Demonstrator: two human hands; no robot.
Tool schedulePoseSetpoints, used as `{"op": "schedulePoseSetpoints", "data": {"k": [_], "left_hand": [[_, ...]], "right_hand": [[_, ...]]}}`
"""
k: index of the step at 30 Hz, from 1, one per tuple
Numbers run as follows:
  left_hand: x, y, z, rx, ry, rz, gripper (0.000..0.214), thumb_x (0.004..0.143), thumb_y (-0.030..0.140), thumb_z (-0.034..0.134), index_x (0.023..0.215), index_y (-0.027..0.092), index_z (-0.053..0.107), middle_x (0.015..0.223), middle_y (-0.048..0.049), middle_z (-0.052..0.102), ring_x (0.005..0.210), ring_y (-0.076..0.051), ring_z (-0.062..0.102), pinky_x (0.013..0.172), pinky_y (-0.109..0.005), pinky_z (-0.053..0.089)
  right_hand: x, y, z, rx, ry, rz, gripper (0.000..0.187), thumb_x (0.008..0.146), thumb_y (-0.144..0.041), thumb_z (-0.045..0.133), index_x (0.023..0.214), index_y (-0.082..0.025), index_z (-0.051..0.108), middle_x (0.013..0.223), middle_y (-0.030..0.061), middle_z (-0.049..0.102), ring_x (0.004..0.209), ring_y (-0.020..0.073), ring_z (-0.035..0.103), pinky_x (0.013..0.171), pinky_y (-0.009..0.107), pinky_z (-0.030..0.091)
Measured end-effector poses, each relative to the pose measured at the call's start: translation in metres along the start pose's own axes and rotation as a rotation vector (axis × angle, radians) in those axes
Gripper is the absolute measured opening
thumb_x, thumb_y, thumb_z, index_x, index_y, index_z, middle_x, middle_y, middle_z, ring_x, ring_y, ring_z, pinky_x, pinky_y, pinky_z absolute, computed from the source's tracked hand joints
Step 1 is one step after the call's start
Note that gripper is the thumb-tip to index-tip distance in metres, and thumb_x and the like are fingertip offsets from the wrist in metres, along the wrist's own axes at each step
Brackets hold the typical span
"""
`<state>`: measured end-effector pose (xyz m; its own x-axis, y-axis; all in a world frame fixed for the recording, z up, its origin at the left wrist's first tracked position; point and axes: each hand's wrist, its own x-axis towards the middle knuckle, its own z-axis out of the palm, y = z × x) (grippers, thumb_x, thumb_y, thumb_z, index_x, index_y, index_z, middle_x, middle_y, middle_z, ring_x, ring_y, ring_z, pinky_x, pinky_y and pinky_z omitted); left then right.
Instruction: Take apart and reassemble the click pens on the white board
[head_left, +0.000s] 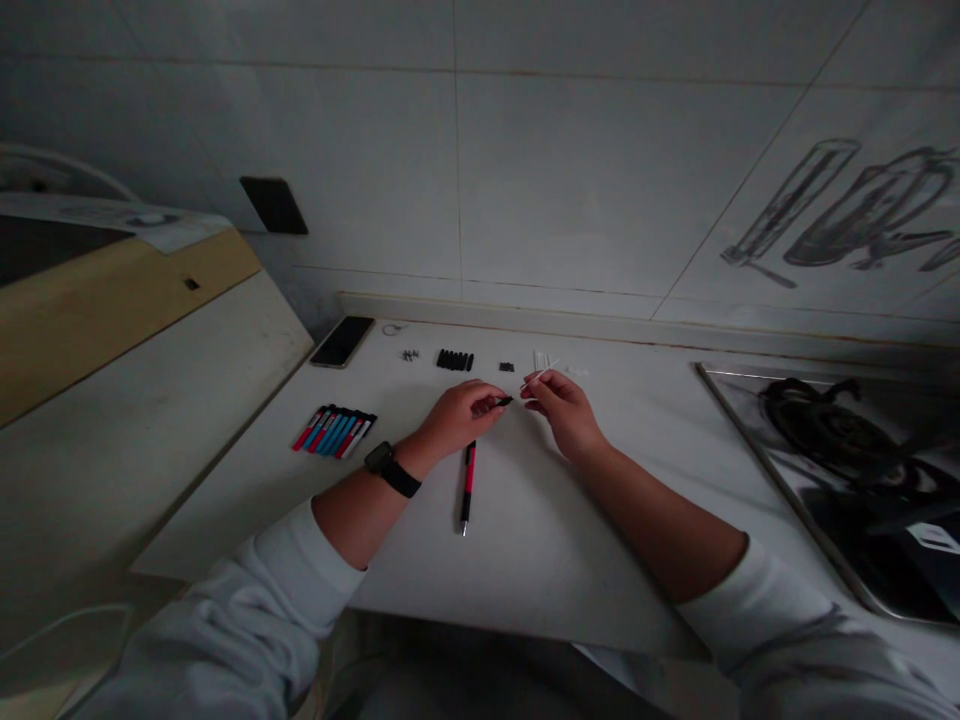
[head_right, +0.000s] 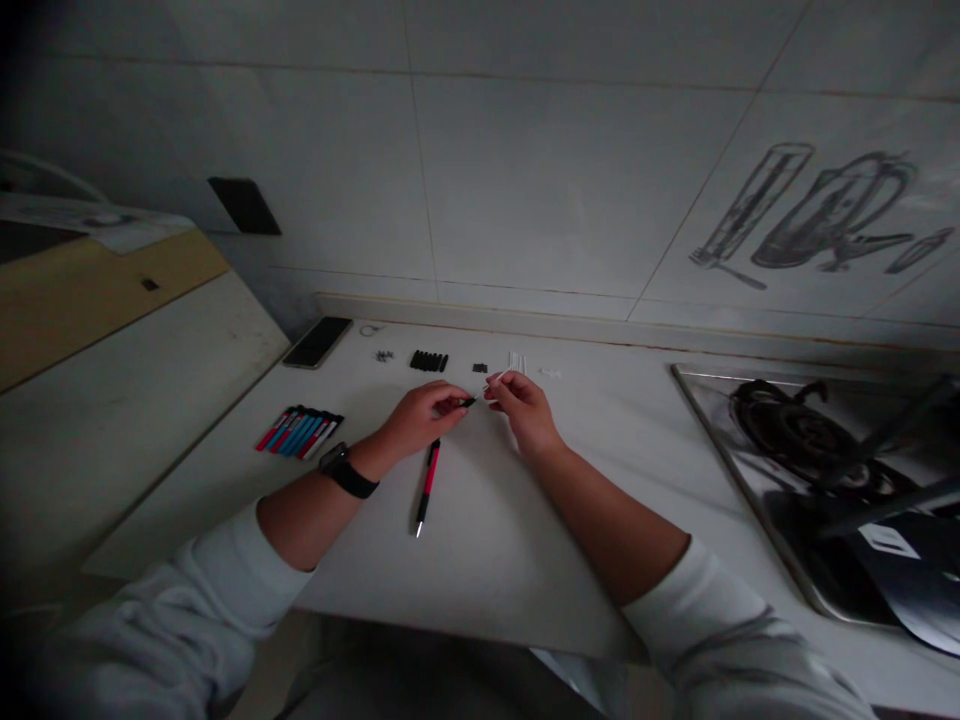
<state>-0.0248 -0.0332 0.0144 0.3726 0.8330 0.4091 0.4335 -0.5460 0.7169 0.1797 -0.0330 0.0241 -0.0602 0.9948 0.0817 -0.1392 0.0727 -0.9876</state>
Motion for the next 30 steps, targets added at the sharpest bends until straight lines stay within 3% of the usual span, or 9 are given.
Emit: {"op": "schedulePoseSetpoints", "data": {"k": [4, 10, 15, 18, 22, 25, 30], "left_hand": [[0.001, -0.002, 0.000, 0.005, 0.012, -0.002, 0.016, 0.087, 0.017, 0.065, 0.102, 0.018, 0.070, 0.098, -0.0055, 0.070, 0.086, -0.014, 0.067, 0.080, -0.029, 0.056], [0.001, -0.004, 0.001, -0.041, -0.024, -0.010, 0.026, 0.090, 0.016, 0.062, 0.116, 0.020, 0.069, 0.109, -0.0066, 0.073, 0.095, -0.015, 0.069, 0.088, -0.031, 0.057], [0.000, -0.009, 0.001, -0.015, -0.041, -0.003, 0.024, 0.092, 0.019, 0.061, 0.114, 0.019, 0.071, 0.110, -0.0069, 0.072, 0.092, -0.014, 0.068, 0.087, -0.031, 0.056], [-0.001, -0.011, 0.001, -0.016, -0.057, 0.007, 0.024, 0.093, 0.019, 0.060, 0.115, 0.020, 0.070, 0.109, -0.0064, 0.072, 0.092, -0.014, 0.068, 0.087, -0.031, 0.056], [0.000, -0.010, 0.003, 0.016, -0.058, 0.004, 0.025, 0.091, 0.017, 0.061, 0.113, 0.020, 0.071, 0.107, -0.0055, 0.072, 0.090, -0.014, 0.067, 0.086, -0.031, 0.055], [0.001, -0.008, 0.004, 0.037, -0.059, -0.008, 0.024, 0.090, 0.017, 0.062, 0.112, 0.021, 0.071, 0.106, -0.0053, 0.073, 0.087, -0.014, 0.067, 0.084, -0.031, 0.055], [0.001, -0.005, 0.003, 0.028, -0.057, -0.018, 0.024, 0.090, 0.017, 0.062, 0.111, 0.021, 0.072, 0.107, -0.0054, 0.073, 0.088, -0.014, 0.067, 0.085, -0.031, 0.055]], "right_hand": [[0.002, -0.006, -0.002, -0.028, 0.034, -0.049, 0.032, 0.078, -0.054, 0.074, 0.085, -0.023, 0.065, 0.088, 0.0026, 0.065, 0.082, 0.0164, 0.062, 0.079, 0.033, 0.052], [0.007, -0.010, -0.006, -0.010, 0.040, -0.109, 0.032, 0.078, -0.053, 0.075, 0.084, -0.023, 0.065, 0.090, 0.0031, 0.065, 0.082, 0.0160, 0.062, 0.075, 0.031, 0.054], [0.033, -0.019, -0.039, -0.084, 0.087, -0.174, 0.033, 0.080, -0.054, 0.072, 0.090, -0.024, 0.066, 0.084, 0.0022, 0.065, 0.076, 0.0152, 0.062, 0.076, 0.034, 0.055], [0.054, -0.019, -0.070, -0.301, 0.135, -0.169, 0.031, 0.082, -0.050, 0.069, 0.097, -0.022, 0.068, 0.079, 0.0025, 0.066, 0.069, 0.0148, 0.060, 0.073, 0.033, 0.054], [0.072, -0.011, -0.095, -0.861, 0.178, -0.092, 0.023, 0.086, -0.035, 0.064, 0.101, -0.019, 0.071, 0.077, 0.0038, 0.070, 0.067, 0.0163, 0.062, 0.072, 0.032, 0.051], [0.077, -0.003, -0.090, -1.184, 0.195, -0.099, 0.024, 0.086, -0.030, 0.064, 0.106, -0.020, 0.073, 0.086, 0.0060, 0.075, 0.077, 0.0195, 0.066, 0.078, 0.033, 0.049], [0.081, 0.007, -0.070, -1.387, 0.166, -0.058, 0.028, 0.088, -0.029, 0.061, 0.110, -0.020, 0.074, 0.100, 0.0116, 0.077, 0.090, 0.0235, 0.069, 0.081, 0.033, 0.049]]}}
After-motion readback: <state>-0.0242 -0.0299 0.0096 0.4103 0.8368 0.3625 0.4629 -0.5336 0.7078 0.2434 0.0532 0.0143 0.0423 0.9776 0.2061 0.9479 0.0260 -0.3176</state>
